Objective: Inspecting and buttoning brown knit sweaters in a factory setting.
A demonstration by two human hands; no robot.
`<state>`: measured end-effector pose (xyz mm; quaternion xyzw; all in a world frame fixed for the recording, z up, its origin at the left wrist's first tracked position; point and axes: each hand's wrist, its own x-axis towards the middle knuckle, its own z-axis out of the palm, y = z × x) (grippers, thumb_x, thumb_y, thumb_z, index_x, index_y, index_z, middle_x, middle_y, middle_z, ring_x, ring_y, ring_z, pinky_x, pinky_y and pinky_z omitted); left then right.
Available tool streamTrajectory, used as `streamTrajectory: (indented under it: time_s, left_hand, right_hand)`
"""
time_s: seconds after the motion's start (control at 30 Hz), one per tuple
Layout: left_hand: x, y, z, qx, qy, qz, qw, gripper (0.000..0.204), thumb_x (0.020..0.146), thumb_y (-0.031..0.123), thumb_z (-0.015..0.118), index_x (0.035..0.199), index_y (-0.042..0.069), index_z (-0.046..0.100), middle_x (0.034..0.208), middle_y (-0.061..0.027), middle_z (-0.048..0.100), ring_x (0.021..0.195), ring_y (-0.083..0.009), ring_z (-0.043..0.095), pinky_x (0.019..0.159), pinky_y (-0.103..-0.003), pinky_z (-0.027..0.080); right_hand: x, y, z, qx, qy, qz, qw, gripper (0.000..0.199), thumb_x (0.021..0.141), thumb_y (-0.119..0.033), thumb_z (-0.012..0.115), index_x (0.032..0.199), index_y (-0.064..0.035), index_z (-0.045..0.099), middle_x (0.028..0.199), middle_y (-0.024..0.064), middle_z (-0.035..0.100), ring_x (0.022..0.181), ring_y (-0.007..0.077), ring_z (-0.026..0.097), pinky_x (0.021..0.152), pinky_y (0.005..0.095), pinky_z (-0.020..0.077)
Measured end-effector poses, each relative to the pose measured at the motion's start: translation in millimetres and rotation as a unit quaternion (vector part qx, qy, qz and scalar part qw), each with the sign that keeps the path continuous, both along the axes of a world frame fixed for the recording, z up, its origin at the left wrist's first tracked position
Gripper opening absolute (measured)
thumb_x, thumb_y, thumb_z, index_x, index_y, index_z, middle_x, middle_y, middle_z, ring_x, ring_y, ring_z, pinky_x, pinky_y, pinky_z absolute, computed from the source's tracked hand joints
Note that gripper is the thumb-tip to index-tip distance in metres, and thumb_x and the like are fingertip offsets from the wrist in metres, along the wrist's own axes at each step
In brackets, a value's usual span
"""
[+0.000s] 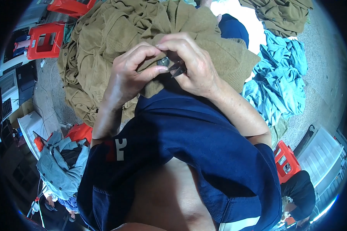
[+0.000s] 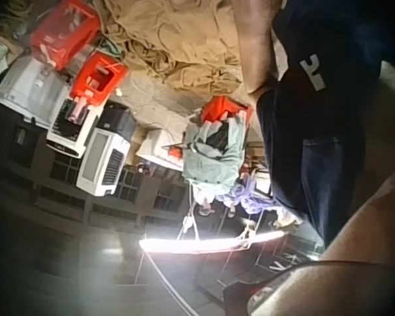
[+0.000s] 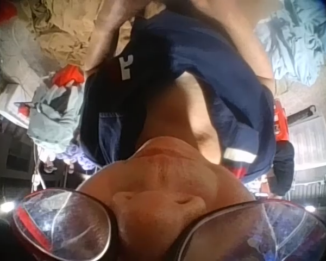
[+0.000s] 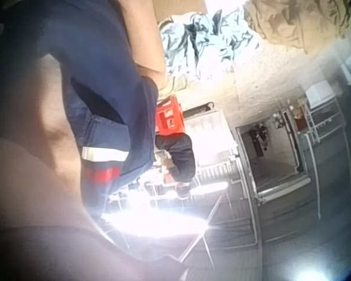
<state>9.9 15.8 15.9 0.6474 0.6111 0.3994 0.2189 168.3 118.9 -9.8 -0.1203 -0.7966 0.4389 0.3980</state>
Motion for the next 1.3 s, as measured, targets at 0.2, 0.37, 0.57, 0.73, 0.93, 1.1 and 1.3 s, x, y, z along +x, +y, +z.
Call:
streamTrajectory:
  time_s: [0.2,0.37,0.57,0.73,0.93,1.1,1.3]
  left_hand:
    - [1,1,-11,0.048,0.028,0.004,0.998,0.025,0.079,0.016,0.074,0.094,0.001,0.06,0.085,-0.007,0.06,0.077,-0.0211,0.064,0.063,-0.032,0.053]
    - [3,3,-11,0.047,0.017,0.03,0.998,0.029,0.075,0.018,0.079,0.09,0.002,0.06,0.084,-0.0069,0.063,0.077,-0.0212,0.066,0.067,-0.029,0.052]
    - [-3,1,-21,0.047,0.142,-0.014,0.989,0.026,0.079,0.024,0.072,0.081,0.003,0.056,0.073,-0.006,0.051,0.066,-0.0234,0.056,0.055,-0.035,0.046]
    - [8,-1,-18,0.103,0.241,0.044,0.964,0.026,0.063,0.016,0.074,0.073,0.007,0.052,0.07,-0.0047,0.048,0.064,-0.0229,0.054,0.058,-0.037,0.046]
    - [5,-1,-34,0.122,0.199,0.09,0.968,0.021,0.068,0.009,0.071,0.085,0.004,0.06,0.077,-0.0101,0.056,0.071,-0.0285,0.059,0.063,-0.038,0.048]
    - [-41,-26,-62,-0.03,0.132,0.059,0.989,0.016,0.077,0.007,0.065,0.091,0.002,0.064,0.086,-0.0109,0.062,0.084,-0.0287,0.06,0.077,-0.037,0.046]
    - [-82,-52,-86,-0.106,-0.044,0.146,0.983,0.015,0.08,0.007,0.065,0.095,0.005,0.066,0.089,-0.0038,0.064,0.085,-0.0175,0.061,0.079,-0.029,0.045]
  right_hand:
    - [2,-1,-11,-0.033,-0.073,0.011,0.997,0.023,0.073,0.003,0.071,0.092,-0.0031,0.061,0.087,0.0075,0.063,0.078,0.0192,0.066,0.062,0.0284,0.0511]
    - [2,0,-16,-0.038,-0.036,-0.004,0.999,0.021,0.071,0.008,0.07,0.085,-0.0036,0.06,0.083,0.0069,0.063,0.077,0.017,0.065,0.06,0.0274,0.0496]
    - [3,-1,-19,-0.018,-0.017,-0.013,1.0,0.02,0.069,0.012,0.067,0.082,-0.0025,0.06,0.081,0.008,0.063,0.075,0.0179,0.064,0.061,0.0274,0.0484]
    - [1,-1,-16,0.095,-0.019,-0.05,0.994,0.023,0.066,0.013,0.067,0.084,-0.0006,0.061,0.076,0.0103,0.062,0.07,0.0228,0.063,0.058,0.0293,0.0491]
    - [11,-3,-22,0.183,-0.096,-0.073,0.976,0.038,0.065,0.005,0.068,0.1,-0.0047,0.056,0.102,0.0097,0.055,0.081,0.0243,0.064,0.06,0.0341,0.056]
    - [59,20,-47,0.155,-0.274,-0.086,0.945,0.032,0.065,0.005,0.066,0.093,-0.0047,0.056,0.094,0.0119,0.056,0.09,0.0327,0.06,0.075,0.0402,0.0514]
    - [76,24,-45,-0.011,-0.3,-0.135,0.944,0.029,0.071,0.005,0.067,0.098,-0.004,0.06,0.092,0.0115,0.062,0.091,0.0302,0.063,0.076,0.038,0.0509]
